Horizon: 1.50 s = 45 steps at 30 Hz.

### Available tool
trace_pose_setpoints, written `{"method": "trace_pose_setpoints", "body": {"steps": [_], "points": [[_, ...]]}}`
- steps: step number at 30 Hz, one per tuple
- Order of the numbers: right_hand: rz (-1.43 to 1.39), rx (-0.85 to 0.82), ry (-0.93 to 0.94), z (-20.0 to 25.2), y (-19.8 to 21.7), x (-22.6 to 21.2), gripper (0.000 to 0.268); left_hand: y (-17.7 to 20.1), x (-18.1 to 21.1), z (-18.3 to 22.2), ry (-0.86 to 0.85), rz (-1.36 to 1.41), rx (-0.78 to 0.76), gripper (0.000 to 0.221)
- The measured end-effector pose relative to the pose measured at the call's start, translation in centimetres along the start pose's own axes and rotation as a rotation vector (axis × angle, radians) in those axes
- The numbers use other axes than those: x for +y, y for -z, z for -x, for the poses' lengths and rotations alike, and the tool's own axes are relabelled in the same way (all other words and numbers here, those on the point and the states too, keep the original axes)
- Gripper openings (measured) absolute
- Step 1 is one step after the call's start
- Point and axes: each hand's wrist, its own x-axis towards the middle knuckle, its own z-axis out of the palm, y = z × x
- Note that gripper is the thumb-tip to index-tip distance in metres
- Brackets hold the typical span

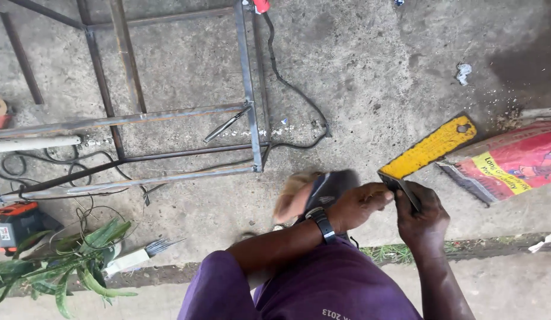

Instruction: Welding and assembling a metal frame using a welder and a square.

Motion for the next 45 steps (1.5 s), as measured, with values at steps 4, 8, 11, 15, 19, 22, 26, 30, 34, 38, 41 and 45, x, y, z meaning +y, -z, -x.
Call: {"method": "trace_pose_setpoints", "body": {"steps": [4,8,11,15,19,22,26,30,34,38,41,45], "points": [[0.031,0.011,0.27,-5.4,-1.4,-0.2,0.015,0.3,3.1,-2.7,0.082,0.171,0.142,0.059],[0.134,-0.057,0.48,-12.0,-3.2,-0.3,0.018,1.2,5.4,-8.6,0.155,0.344,0.178,0.077],[0.186,-0.136,0.493,-18.7,-5.4,0.0,0.028,2.9,6.5,-15.3,0.139,0.41,0.251,0.073],[0.154,-0.23,0.69,-31.0,-9.4,-0.1,0.025,7.0,13.8,-23.6,0.108,0.529,0.416,0.076],[0.168,-0.451,0.976,-42.5,-11.1,-5.5,0.032,11.3,20.0,-28.9,0.071,0.5,0.696,0.067],[-0.007,-0.659,1.046,-49.2,-11.7,-11.3,0.036,14.6,23.7,-30.0,0.079,0.41,0.885,0.062],[-0.463,-1.06,1.119,-56.0,-11.9,-17.1,0.041,15.4,30.8,-27.6,-0.005,0.385,1.042,0.053],[-0.614,-1.414,1.085,-61.9,-14.0,-20.2,0.043,15.2,36.0,-26.6,0.019,0.428,1.149,0.047],[-0.616,-1.639,0.941,-67.9,-18.3,-21.6,0.041,14.8,37.5,-26.0,-0.086,0.587,1.449,0.037],[-0.226,-1.547,0.929,-75.1,-20.5,-24.9,0.019,14.2,31.3,-27.7,-0.073,0.709,1.894,0.029],[-0.083,-1.478,0.861,-80.5,-23.9,-26.1,0.023,13.2,32.1,-27.4,-0.003,0.703,2.049,0.027],[-0.021,-1.498,0.792,-84.3,-30.0,-25.3,0.025,13.9,35.9,-26.8,-0.105,0.805,2.137,0.022]]}}
